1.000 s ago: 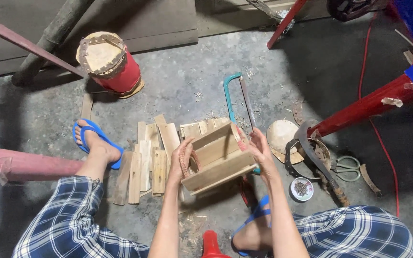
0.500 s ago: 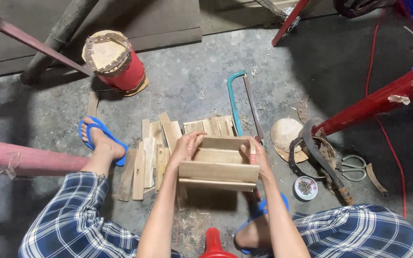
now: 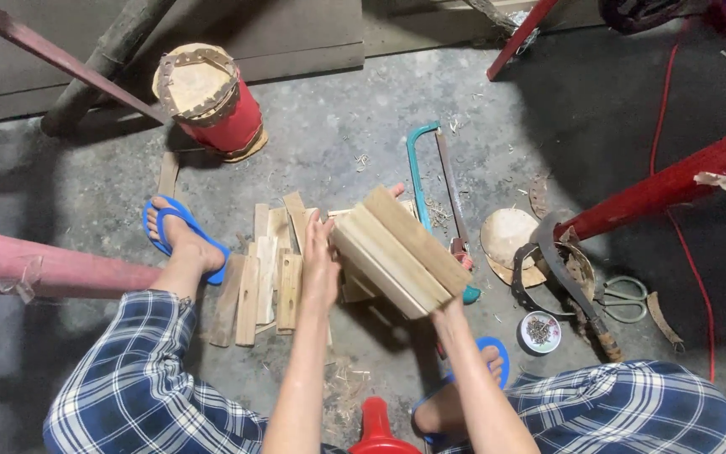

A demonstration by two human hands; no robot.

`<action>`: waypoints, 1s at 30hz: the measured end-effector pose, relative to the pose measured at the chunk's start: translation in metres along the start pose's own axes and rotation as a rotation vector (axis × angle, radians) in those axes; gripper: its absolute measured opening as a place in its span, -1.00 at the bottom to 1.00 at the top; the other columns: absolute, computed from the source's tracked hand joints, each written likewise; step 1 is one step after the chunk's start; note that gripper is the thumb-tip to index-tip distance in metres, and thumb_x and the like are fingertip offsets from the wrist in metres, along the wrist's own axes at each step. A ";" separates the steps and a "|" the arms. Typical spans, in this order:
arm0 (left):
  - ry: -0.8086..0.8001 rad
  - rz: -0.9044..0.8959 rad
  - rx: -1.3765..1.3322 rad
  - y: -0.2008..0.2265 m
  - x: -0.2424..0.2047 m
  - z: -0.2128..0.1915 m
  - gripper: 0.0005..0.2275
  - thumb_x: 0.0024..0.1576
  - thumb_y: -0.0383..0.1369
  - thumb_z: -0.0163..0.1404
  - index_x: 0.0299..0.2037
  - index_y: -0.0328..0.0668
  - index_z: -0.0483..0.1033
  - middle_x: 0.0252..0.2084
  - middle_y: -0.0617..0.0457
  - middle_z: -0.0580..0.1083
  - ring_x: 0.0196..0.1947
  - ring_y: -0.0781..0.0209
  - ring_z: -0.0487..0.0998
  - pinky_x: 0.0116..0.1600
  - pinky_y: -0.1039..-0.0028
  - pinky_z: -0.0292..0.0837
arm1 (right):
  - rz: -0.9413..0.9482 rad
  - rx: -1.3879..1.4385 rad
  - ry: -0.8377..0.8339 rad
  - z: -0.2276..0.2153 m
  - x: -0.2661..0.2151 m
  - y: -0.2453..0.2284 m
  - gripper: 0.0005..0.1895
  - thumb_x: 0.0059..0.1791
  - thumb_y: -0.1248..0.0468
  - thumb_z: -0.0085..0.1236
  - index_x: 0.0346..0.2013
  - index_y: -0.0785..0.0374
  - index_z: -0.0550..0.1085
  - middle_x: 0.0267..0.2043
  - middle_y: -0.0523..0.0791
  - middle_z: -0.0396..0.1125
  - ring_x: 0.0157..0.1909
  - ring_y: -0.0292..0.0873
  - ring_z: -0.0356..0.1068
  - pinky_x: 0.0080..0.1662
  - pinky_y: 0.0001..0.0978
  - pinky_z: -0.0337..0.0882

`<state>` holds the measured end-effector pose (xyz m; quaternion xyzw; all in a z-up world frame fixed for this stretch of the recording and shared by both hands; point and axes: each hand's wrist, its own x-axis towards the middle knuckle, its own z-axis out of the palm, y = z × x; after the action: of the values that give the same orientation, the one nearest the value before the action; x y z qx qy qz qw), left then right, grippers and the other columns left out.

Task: The person assembles a small wooden box by arranging planks, inserting nails, and using pliers to bend the nail heads. They repeatedly adjust the planks and hammer nails into place to secure the structure.

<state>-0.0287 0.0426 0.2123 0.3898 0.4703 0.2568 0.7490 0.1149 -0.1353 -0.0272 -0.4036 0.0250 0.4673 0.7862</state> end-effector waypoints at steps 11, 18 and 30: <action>-0.110 0.210 0.443 -0.067 0.033 0.007 -0.02 0.00 -0.14 0.23 0.56 0.05 -0.24 0.56 -0.37 -0.28 0.54 -0.40 -0.33 0.49 -0.22 -0.41 | 0.063 0.794 -0.265 -0.019 0.010 0.070 0.14 -0.14 -0.54 -0.08 0.46 0.17 0.09 0.52 -0.01 -0.13 0.49 0.08 -0.08 0.47 0.01 -0.06; -0.220 0.068 0.570 -0.099 0.052 -0.026 0.08 -0.08 -0.09 0.28 0.56 0.13 -0.31 0.60 -0.14 -0.38 0.54 -0.34 -0.36 0.47 -0.32 -0.36 | 0.018 0.143 0.534 -0.007 0.031 0.089 -0.76 0.16 0.19 -0.07 0.13 -0.05 0.41 -0.03 -0.15 0.48 -0.23 0.10 0.57 -0.18 0.00 0.61; -0.094 0.326 0.814 -0.148 0.020 -0.041 0.04 -0.08 -0.59 0.14 0.54 -0.09 -0.40 0.49 -0.53 -0.18 0.48 -0.48 -0.09 0.46 -0.16 0.04 | -0.029 -0.561 0.747 -0.077 0.071 0.112 -0.81 -0.13 0.23 0.41 -0.35 0.08 0.51 -0.35 -0.08 0.41 -0.41 0.03 0.48 -0.51 -0.22 0.47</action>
<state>-0.0550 -0.0121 0.0695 0.7336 0.4307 0.1474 0.5046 0.0961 -0.1082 -0.1769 -0.7415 0.1735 0.2676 0.5903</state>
